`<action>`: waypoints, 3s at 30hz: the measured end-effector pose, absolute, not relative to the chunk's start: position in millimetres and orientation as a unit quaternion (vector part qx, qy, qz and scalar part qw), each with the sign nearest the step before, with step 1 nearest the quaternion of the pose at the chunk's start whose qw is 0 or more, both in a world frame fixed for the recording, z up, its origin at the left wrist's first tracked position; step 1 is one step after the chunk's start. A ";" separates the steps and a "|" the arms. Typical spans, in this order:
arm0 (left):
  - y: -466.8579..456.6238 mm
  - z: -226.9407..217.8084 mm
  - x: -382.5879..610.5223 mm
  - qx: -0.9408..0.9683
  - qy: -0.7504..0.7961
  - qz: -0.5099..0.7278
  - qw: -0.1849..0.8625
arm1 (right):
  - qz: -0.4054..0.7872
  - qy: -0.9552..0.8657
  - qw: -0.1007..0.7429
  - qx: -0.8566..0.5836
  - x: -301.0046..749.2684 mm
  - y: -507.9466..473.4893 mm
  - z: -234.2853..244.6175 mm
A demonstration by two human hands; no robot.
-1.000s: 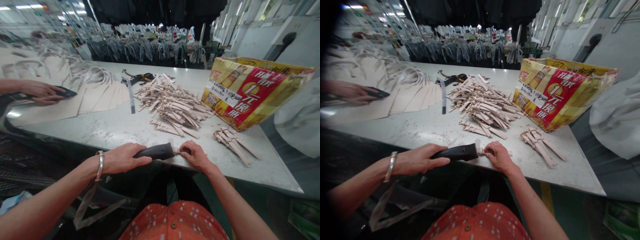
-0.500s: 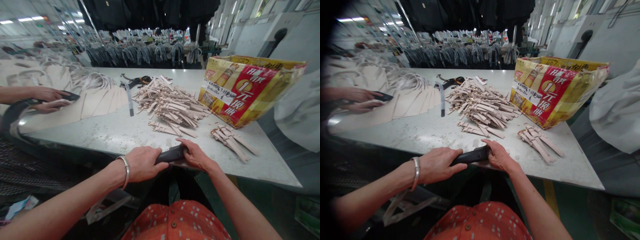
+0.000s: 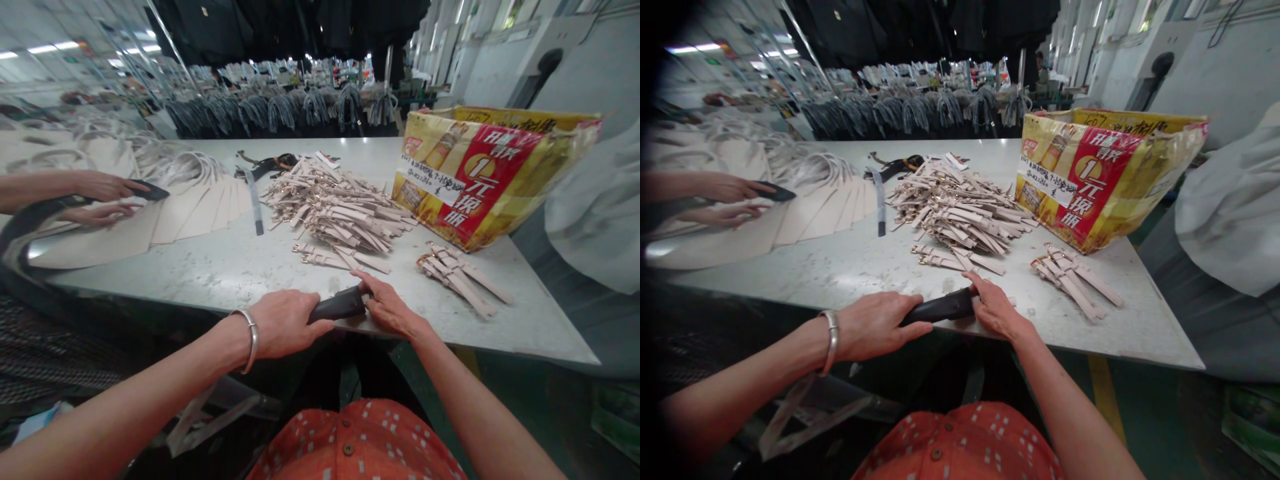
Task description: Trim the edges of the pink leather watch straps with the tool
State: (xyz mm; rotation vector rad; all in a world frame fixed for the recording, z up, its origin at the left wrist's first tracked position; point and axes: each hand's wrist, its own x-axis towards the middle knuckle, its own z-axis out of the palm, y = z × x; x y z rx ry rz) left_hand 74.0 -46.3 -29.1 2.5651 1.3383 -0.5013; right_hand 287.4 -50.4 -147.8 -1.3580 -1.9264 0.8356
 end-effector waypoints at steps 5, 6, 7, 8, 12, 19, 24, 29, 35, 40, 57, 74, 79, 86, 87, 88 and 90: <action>-38.6 -29.1 72.1 0.863 0.467 -0.144 0.127 | 0.326 -0.724 0.310 -0.523 288.3 -49.2 -144.8; -36.9 -26.0 68.1 0.858 0.474 -0.139 0.144 | 0.330 -0.725 0.308 -0.520 288.2 -49.4 -144.2; -35.6 -22.1 63.6 0.851 0.481 -0.135 0.162 | 0.330 -0.727 0.306 -0.519 287.7 -49.9 -143.8; -34.7 -17.8 58.7 0.843 0.488 -0.135 0.180 | 0.323 -0.731 0.302 -0.519 286.9 -50.4 -143.7; -37.0 -6.1 39.8 0.820 0.509 -0.131 0.226 | 0.261 -0.760 0.277 -0.527 279.7 -51.6 -144.9; -53.2 -16.2 17.6 0.809 0.533 -0.079 0.232 | 0.215 -0.751 0.188 -0.596 261.6 -47.4 -133.5; -62.6 -14.4 5.4 0.794 0.546 -0.040 0.263 | 0.299 -0.749 0.218 -0.550 250.3 -39.3 -118.8; -67.1 -13.2 -10.7 0.781 0.548 -0.039 0.299 | 0.348 -0.766 0.245 -0.482 241.7 -33.2 -121.0; -68.2 -19.5 -13.8 0.796 0.552 -0.050 0.245 | 0.225 -0.806 0.137 -0.530 251.3 -51.1 -125.2; -62.0 -28.4 -4.0 0.823 0.520 -0.092 0.210 | 0.157 -0.800 0.124 -0.566 264.3 -67.3 -126.3; -26.9 -26.7 35.6 0.822 0.470 -0.157 0.282 | 0.180 -0.746 0.279 -0.578 290.7 -70.1 -156.2; -24.9 -22.5 39.3 0.796 0.486 -0.167 0.320 | 0.189 -0.742 0.259 -0.588 289.6 -70.8 -151.3; -32.3 -15.5 40.1 0.845 0.468 -0.144 0.215 | 0.181 -0.756 0.244 -0.579 289.4 -72.7 -149.6; -42.9 -26.0 74.1 0.879 0.427 -0.156 0.141 | 0.216 -0.743 0.274 -0.571 292.3 -73.1 -151.7; -43.2 -27.8 79.0 0.880 0.429 -0.158 0.134 | 0.218 -0.739 0.278 -0.573 293.1 -73.1 -152.9; -43.0 -29.0 83.0 0.879 0.430 -0.160 0.129 | 0.220 -0.736 0.279 -0.576 293.8 -73.0 -154.0; -41.4 -29.4 86.8 0.877 0.433 -0.166 0.128 | 0.223 -0.731 0.279 -0.582 294.9 -73.0 -155.5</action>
